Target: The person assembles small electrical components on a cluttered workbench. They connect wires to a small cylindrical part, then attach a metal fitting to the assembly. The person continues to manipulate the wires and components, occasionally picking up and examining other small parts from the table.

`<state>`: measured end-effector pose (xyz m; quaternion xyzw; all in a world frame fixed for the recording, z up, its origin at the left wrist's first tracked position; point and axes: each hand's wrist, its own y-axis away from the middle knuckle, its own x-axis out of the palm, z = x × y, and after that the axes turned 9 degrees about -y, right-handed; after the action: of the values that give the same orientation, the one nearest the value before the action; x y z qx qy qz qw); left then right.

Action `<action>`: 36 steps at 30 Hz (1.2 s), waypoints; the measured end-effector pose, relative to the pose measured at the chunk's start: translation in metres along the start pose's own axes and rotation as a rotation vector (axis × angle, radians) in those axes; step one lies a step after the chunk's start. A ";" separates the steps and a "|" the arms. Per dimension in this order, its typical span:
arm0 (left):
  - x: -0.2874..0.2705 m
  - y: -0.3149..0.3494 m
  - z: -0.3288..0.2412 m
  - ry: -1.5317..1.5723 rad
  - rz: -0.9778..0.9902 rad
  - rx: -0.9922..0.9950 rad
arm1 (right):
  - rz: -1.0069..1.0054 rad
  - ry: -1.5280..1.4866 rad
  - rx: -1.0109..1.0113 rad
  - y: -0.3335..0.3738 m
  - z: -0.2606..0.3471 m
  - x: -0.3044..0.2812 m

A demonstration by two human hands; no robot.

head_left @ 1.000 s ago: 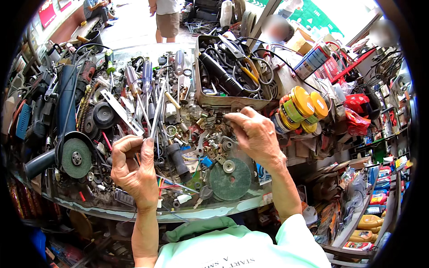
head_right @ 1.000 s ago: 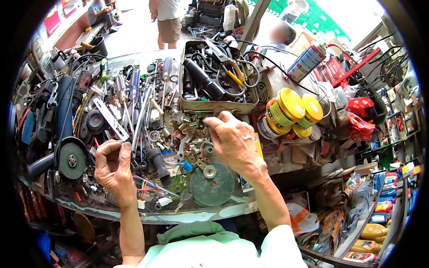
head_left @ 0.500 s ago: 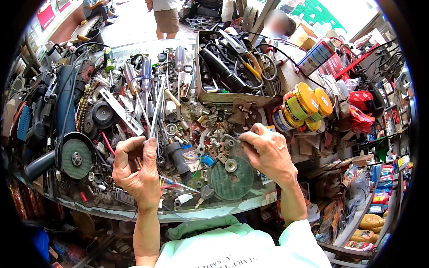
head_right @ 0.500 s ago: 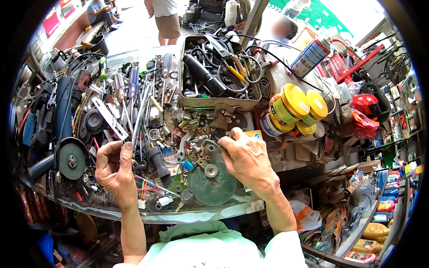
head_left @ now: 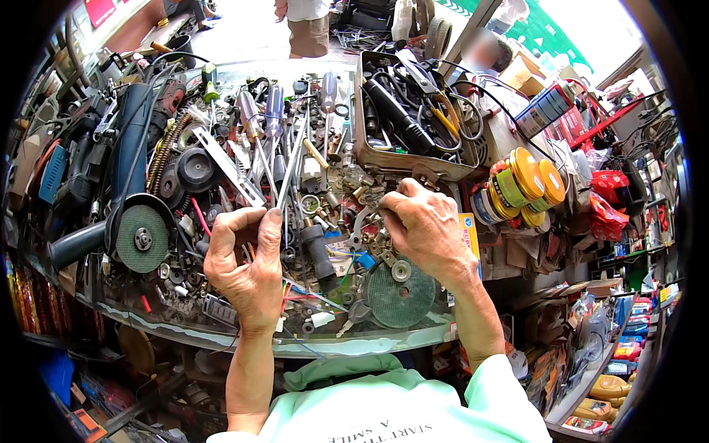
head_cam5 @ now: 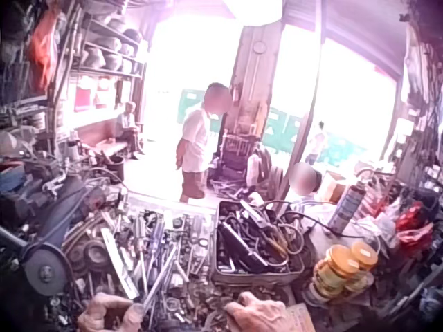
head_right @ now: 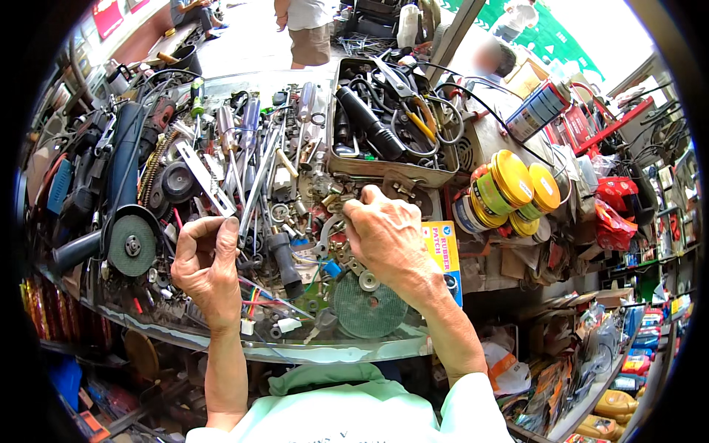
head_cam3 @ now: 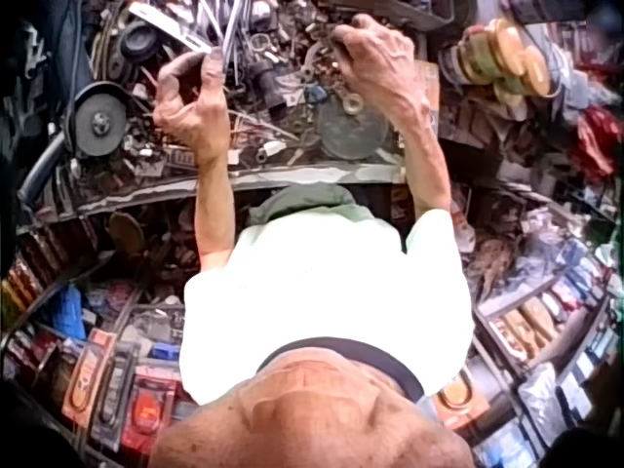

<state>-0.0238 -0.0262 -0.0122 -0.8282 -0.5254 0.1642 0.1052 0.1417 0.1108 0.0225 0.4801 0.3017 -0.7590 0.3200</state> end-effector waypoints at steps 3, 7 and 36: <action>0.001 0.000 0.000 -0.013 -0.003 0.026 | -0.029 -0.108 -0.068 -0.009 0.014 0.014; 0.001 -0.001 0.002 0.014 -0.003 -0.025 | 0.102 -0.027 -0.021 -0.017 0.030 0.034; -0.003 0.000 -0.006 0.542 0.642 -0.133 | -0.089 -0.700 -0.151 0.014 0.049 -0.009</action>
<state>-0.0225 -0.0291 -0.0066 -0.9680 -0.2035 -0.0693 0.1294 0.1295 0.0667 0.0464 0.1525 0.2495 -0.8662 0.4052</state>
